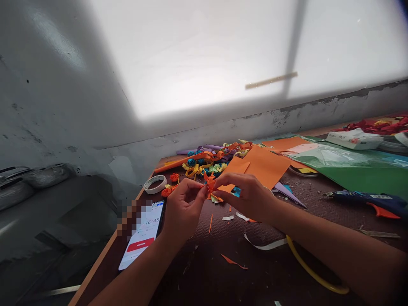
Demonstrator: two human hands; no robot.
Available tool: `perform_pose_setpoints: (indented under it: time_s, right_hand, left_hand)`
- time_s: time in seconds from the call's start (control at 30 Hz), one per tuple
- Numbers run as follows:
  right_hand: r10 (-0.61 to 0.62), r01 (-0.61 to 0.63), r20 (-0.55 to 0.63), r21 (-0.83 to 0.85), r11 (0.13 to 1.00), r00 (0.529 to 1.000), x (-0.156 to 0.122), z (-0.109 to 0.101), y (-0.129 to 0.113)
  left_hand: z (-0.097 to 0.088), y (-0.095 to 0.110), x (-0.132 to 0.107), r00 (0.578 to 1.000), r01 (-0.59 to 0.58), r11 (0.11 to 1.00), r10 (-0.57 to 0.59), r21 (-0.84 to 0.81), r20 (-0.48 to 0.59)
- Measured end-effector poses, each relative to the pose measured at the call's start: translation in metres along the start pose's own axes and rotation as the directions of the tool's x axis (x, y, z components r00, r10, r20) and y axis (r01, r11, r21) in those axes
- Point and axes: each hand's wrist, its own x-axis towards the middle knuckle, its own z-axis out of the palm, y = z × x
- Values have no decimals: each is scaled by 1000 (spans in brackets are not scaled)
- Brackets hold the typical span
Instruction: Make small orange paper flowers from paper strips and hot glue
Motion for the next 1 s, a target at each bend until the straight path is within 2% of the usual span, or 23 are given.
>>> perform_pose_setpoints:
  time_s: [0.07, 0.13, 0.23, 0.3, 0.37, 0.43, 0.5, 0.67, 0.87, 1.0]
  right_hand:
    - [-10, 10, 11, -19, 1000, 1000, 0, 2, -1]
    - [48, -48, 7, -25, 999, 999, 0, 4, -1]
    - [191, -191, -12, 20, 981, 981, 1, 6, -1]
    - [249, -247, -16, 77, 966, 968, 2, 7, -1]
    - [265, -261, -14, 130, 956, 964, 2, 7, -1]
    - [270, -264, -13, 165, 950, 963, 3, 7, -2]
    - [279, -271, -12, 193, 943, 960, 3, 7, -3]
    - [329, -322, 20, 280, 905, 944, 3, 6, -2]
    - [353, -335, 37, 424, 842, 935, 5, 6, 2]
    - [320, -296, 12, 413, 861, 947, 5, 7, 3]
  left_hand:
    - [1, 0, -1, 1000, 13, 1000, -13, -10, 5]
    - [1, -1, -2, 1000, -8, 1000, 8, -17, 19]
    - [1, -3, -5, 981, -188, 977, 182, 103, 66]
    - [0, -5, -6, 934, -358, 895, 348, 267, 84]
    - [0, -5, -6, 868, -482, 785, 488, 389, 92]
    - [0, -5, -6, 816, -554, 718, 569, 422, 103]
    - [0, -5, -5, 797, -581, 706, 593, 404, 110]
    - [-1, -3, -5, 826, -545, 749, 556, 378, 90]
    - [-1, -2, -10, 906, -410, 838, 420, 359, 55]
    - [-2, -3, -10, 913, -398, 862, 405, 315, 45]
